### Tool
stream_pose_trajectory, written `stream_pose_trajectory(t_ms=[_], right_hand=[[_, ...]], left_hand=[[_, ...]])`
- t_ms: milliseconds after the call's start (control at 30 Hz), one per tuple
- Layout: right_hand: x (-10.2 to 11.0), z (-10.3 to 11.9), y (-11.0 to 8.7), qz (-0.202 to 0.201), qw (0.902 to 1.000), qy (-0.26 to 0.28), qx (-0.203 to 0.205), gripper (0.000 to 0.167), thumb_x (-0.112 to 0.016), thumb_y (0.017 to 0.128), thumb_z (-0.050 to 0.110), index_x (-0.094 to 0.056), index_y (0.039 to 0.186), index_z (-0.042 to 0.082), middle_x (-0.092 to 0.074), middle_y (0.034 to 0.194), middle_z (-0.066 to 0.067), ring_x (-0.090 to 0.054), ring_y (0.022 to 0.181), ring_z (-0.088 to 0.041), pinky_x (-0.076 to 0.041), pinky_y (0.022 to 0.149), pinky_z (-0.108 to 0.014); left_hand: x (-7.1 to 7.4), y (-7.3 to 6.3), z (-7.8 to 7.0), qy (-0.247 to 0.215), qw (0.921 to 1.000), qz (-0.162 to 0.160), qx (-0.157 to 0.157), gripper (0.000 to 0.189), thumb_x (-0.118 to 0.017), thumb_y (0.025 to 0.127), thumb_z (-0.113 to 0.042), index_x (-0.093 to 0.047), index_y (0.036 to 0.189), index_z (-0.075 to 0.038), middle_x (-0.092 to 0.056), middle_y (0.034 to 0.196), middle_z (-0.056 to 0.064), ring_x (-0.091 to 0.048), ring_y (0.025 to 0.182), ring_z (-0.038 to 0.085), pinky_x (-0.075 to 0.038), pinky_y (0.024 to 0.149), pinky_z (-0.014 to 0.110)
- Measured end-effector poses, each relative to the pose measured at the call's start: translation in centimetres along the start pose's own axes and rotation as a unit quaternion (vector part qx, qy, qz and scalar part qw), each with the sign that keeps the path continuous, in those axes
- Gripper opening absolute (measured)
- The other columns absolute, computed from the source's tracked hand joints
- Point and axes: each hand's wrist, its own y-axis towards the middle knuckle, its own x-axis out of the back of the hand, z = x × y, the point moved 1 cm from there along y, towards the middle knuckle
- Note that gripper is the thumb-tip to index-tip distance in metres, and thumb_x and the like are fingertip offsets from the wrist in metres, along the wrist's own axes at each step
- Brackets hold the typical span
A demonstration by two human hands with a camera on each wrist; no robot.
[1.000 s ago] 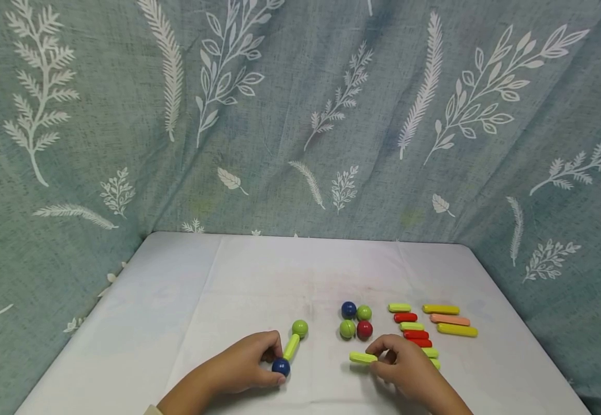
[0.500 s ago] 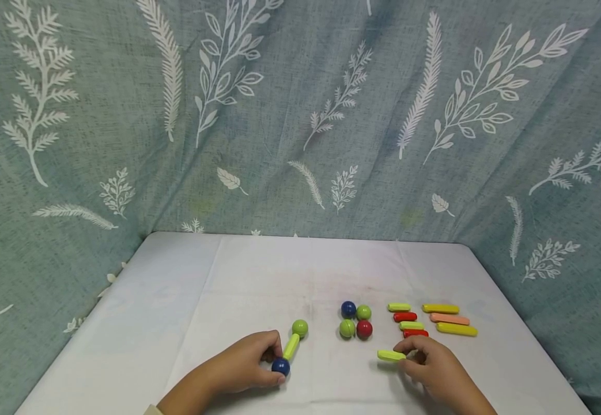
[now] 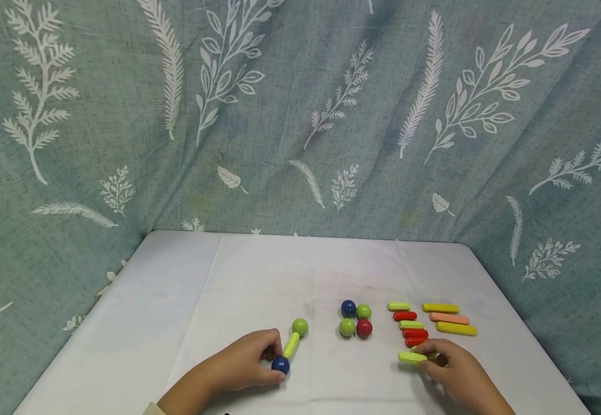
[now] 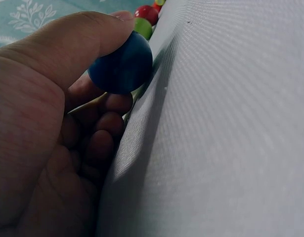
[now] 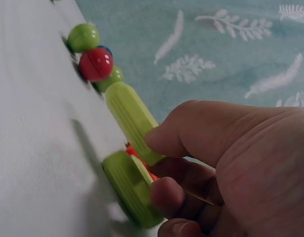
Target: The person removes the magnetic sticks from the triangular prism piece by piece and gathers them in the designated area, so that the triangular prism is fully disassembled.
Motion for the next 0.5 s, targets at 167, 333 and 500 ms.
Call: stream_pose_trajectory(t_ms=[167, 333, 500], right_hand=[[0.4, -0.9, 0.1, -0.003, 1.0, 0.001, -0.007, 0.023, -0.078, 0.091, 0.013, -0.074, 0.113, 0.01, -0.071, 0.105, 0.0, -0.058, 0.082, -0.019, -0.054, 0.067, -0.033], [0.6, -1.5, 0.1, -0.009, 0.9999, 0.003, -0.014, 0.025, -0.078, 0.09, 0.013, -0.074, 0.114, 0.01, -0.071, 0.111, -0.002, -0.058, 0.084, -0.019, -0.052, 0.066, -0.033], [0.9, -2.0, 0.1, -0.006, 0.9999, 0.005, -0.012, 0.025, -0.078, 0.09, 0.014, -0.074, 0.114, 0.01, -0.071, 0.11, -0.001, -0.058, 0.083, -0.019, -0.052, 0.066, -0.034]], left_hand=[[0.1, 0.0, 0.1, -0.003, 1.0, 0.0, 0.002, 0.038, -0.088, 0.083, -0.043, -0.058, 0.1, -0.027, -0.062, 0.1, -0.013, -0.059, 0.092, 0.004, -0.051, 0.084, 0.025], [0.1, 0.0, -0.1, -0.007, 1.0, 0.001, 0.004, 0.038, -0.088, 0.083, -0.042, -0.058, 0.1, -0.027, -0.061, 0.099, -0.013, -0.058, 0.091, 0.005, -0.051, 0.083, 0.025], [0.0, 0.0, -0.2, -0.01, 0.9999, 0.003, 0.001, 0.038, -0.088, 0.083, -0.041, -0.058, 0.1, -0.026, -0.062, 0.099, -0.012, -0.058, 0.091, 0.005, -0.051, 0.083, 0.025]])
